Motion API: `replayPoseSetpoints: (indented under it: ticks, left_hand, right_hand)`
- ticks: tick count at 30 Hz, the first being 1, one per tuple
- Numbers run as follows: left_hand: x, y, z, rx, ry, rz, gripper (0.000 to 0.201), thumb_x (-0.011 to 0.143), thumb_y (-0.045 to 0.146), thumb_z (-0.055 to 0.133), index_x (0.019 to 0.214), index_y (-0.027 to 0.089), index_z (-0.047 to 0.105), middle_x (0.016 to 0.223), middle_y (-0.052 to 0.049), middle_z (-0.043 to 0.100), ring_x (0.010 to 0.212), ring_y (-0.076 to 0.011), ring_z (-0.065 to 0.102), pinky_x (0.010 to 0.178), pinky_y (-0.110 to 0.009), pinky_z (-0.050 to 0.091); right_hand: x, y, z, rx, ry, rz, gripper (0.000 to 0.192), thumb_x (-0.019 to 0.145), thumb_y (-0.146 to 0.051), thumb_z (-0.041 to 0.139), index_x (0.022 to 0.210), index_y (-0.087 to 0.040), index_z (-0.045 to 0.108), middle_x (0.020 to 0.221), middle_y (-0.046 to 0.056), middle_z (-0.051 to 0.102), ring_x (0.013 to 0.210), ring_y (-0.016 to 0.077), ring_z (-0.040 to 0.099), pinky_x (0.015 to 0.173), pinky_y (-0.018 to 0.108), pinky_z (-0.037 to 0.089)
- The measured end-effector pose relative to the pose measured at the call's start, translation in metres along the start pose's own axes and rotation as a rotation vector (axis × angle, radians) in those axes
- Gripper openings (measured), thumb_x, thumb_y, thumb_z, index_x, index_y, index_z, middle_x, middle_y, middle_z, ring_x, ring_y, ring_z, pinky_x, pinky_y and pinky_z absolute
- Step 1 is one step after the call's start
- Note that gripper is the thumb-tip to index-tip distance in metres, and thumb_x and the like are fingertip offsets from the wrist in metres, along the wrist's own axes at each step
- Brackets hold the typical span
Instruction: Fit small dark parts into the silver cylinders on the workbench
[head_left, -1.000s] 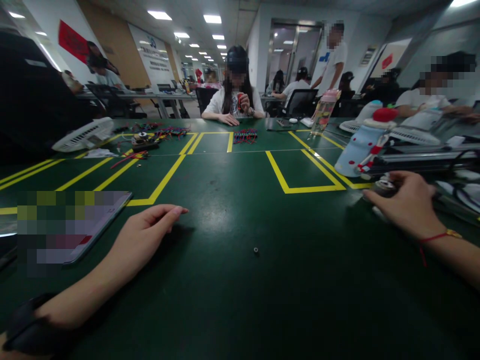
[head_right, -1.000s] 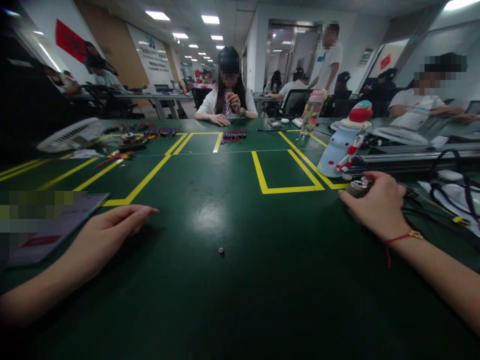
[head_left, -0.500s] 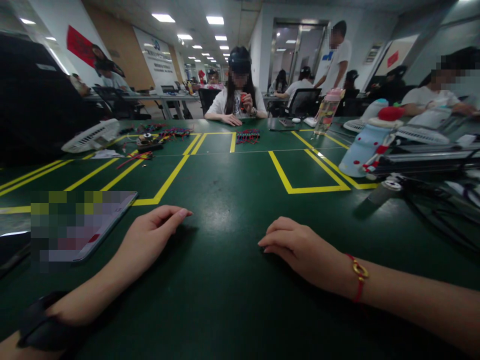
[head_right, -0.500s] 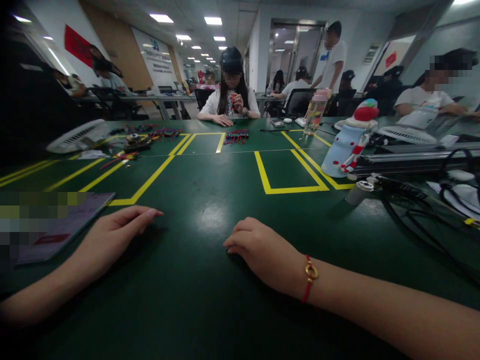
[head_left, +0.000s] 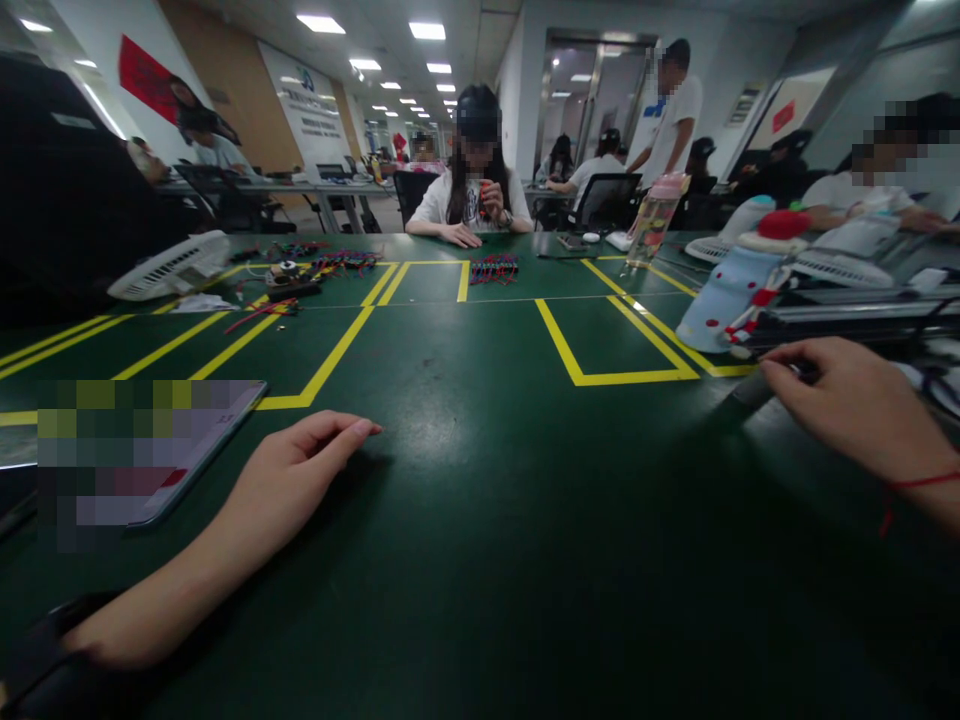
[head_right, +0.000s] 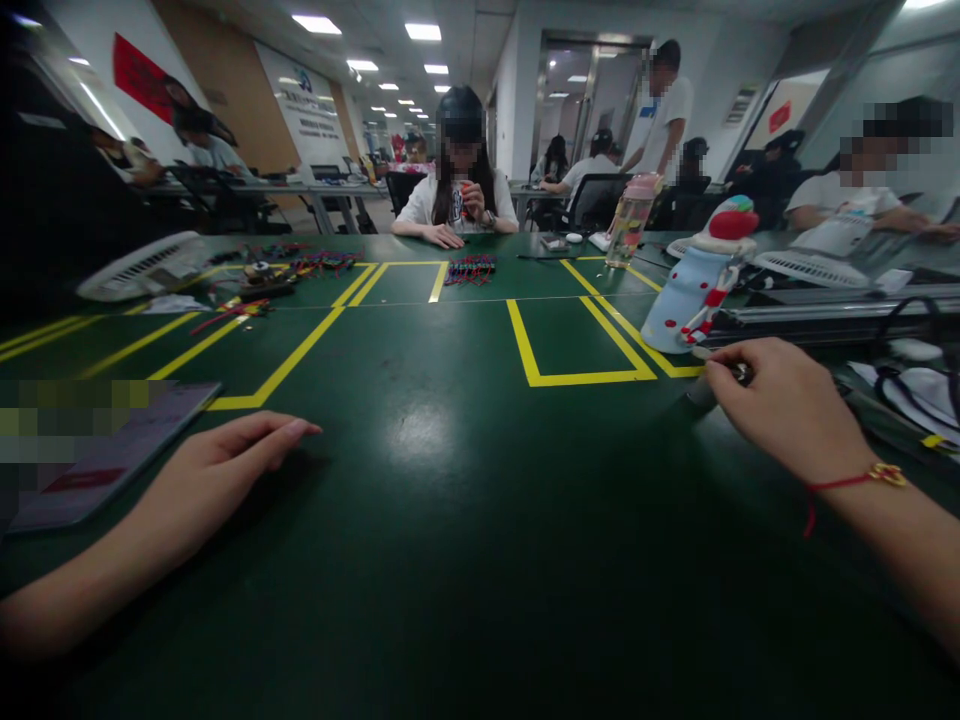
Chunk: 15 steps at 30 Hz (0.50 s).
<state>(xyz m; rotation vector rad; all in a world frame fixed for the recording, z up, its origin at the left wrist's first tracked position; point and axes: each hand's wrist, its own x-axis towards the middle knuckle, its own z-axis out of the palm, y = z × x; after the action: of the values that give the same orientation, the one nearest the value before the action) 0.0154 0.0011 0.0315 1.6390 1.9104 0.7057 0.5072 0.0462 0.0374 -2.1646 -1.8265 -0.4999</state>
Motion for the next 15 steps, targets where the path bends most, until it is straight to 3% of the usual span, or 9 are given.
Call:
replayPoseSetpoints:
  ticks: [3, 7, 15]
  left_hand:
    - [-0.002, 0.002, 0.000, -0.018, 0.003, -0.009, 0.035, 0.086, 0.051, 0.053, 0.096, 0.022, 0.071, 0.073, 0.002, 0.061, 0.071, -0.0189, 0.056, 0.061, -0.025, 0.038]
    - [-0.003, 0.002, 0.000, -0.021, -0.011, -0.009, 0.034, 0.087, 0.050, 0.052, 0.097, 0.022, 0.070, 0.072, 0.003, 0.058, 0.068, -0.0176, 0.053, 0.059, -0.024, 0.036]
    - [-0.003, 0.002, 0.001, -0.039, 0.003, -0.041, 0.032, 0.085, 0.050, 0.055, 0.094, 0.023, 0.070, 0.068, 0.004, 0.058, 0.066, -0.0174, 0.053, 0.057, -0.023, 0.035]
  right_hand:
    - [0.002, 0.004, -0.001, -0.015, 0.028, 0.072, 0.032, 0.085, -0.039, 0.047, 0.097, -0.016, 0.066, 0.098, 0.010, 0.066, 0.087, 0.0188, 0.057, 0.075, 0.029, 0.039]
    - [0.005, 0.011, -0.001, 0.016, -0.074, 0.201, 0.036, 0.084, -0.042, 0.047, 0.101, -0.016, 0.065, 0.093, 0.013, 0.067, 0.076, 0.0197, 0.056, 0.068, 0.031, 0.038]
    - [0.005, 0.014, 0.001, 0.093, -0.119, 0.232, 0.042, 0.083, -0.048, 0.048, 0.104, -0.016, 0.066, 0.096, 0.014, 0.066, 0.075, 0.0191, 0.057, 0.066, 0.031, 0.037]
